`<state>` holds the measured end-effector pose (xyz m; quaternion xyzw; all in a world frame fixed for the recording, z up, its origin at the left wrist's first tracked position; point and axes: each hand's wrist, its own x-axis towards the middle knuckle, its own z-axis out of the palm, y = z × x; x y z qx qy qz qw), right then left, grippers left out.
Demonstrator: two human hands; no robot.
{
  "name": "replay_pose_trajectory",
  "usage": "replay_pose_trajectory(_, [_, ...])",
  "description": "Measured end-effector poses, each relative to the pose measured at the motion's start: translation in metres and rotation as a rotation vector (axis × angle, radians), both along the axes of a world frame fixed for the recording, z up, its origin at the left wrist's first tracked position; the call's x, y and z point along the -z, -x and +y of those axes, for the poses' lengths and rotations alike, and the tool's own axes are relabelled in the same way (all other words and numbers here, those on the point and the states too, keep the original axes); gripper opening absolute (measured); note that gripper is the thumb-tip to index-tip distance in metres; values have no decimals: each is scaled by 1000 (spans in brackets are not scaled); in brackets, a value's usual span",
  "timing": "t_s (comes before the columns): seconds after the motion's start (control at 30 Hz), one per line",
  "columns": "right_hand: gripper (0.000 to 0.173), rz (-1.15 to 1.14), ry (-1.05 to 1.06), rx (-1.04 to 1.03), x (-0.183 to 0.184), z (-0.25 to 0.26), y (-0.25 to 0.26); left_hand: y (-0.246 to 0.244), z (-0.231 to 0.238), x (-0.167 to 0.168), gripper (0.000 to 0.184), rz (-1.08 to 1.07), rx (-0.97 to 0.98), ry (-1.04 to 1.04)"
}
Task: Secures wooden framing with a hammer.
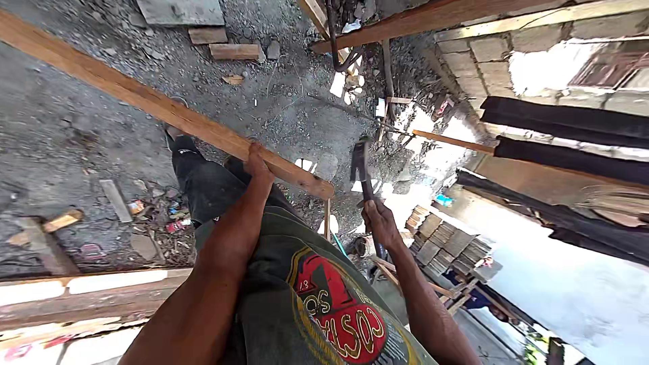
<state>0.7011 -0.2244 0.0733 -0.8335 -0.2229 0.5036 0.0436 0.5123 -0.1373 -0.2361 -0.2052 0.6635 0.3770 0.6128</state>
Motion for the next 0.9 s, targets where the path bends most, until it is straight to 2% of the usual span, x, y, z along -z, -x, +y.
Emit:
replay_pose_trajectory(0.13, [51, 33, 231, 132, 16, 9, 43, 4, 0, -5, 63, 43, -16, 80])
replay_pose_trajectory(0.2, [51, 80, 192, 99, 13, 26, 58, 5, 3, -7, 55, 46, -39, 73])
replay_pose_trajectory(0.27, [51, 121, -7, -63, -7, 48, 66, 6, 6, -9, 54, 30, -46, 105])
replay_pose_trajectory(0.3, [57, 104, -138, -170, -22, 57, 70, 6, 7, -11, 58, 18, -40, 135])
replay_pose_trajectory(0.37, [68, -7, -412, -346, -48, 71, 78, 7, 8, -14, 62, 10, -35, 164])
replay_pose_trajectory(0.43, [70, -102, -576, -399, -53, 58, 76, 6, 9, -15, 58, 11, -44, 139])
replay_pose_trajectory(0.47, [69, -124, -532, -406, -46, 41, 71, 6, 10, -15, 57, 4, -49, 122])
replay_pose_trajectory(0.5, [69, -156, -386, -432, -35, 21, 62, 5, 12, -16, 56, 2, -51, 112])
replay_pose_trajectory(0.6, [61, -183, 400, -472, -1, -16, 44, 12, 1, -15, 56, 40, 13, 109])
replay_pose_trajectory(0.63, [60, -165, 517, -419, 1, -24, 45, 20, -17, -12, 55, 44, 56, 86])
replay_pose_trajectory(0.67, [59, -168, 505, -380, 1, -24, 44, 28, -30, -3, 53, 28, 72, 12])
replay_pose_trajectory(0.73, [54, -158, 269, -277, -10, -9, 50, 28, -21, 15, 52, -10, 9, -104])
replay_pose_trajectory(0.8, [54, -106, -46, -211, -46, 12, 72, 30, -27, 10, 55, -23, -29, -88])
replay_pose_trajectory(0.9, [62, -103, -545, -306, -76, 64, 84, 20, 11, 9, 38, -36, -93, -125])
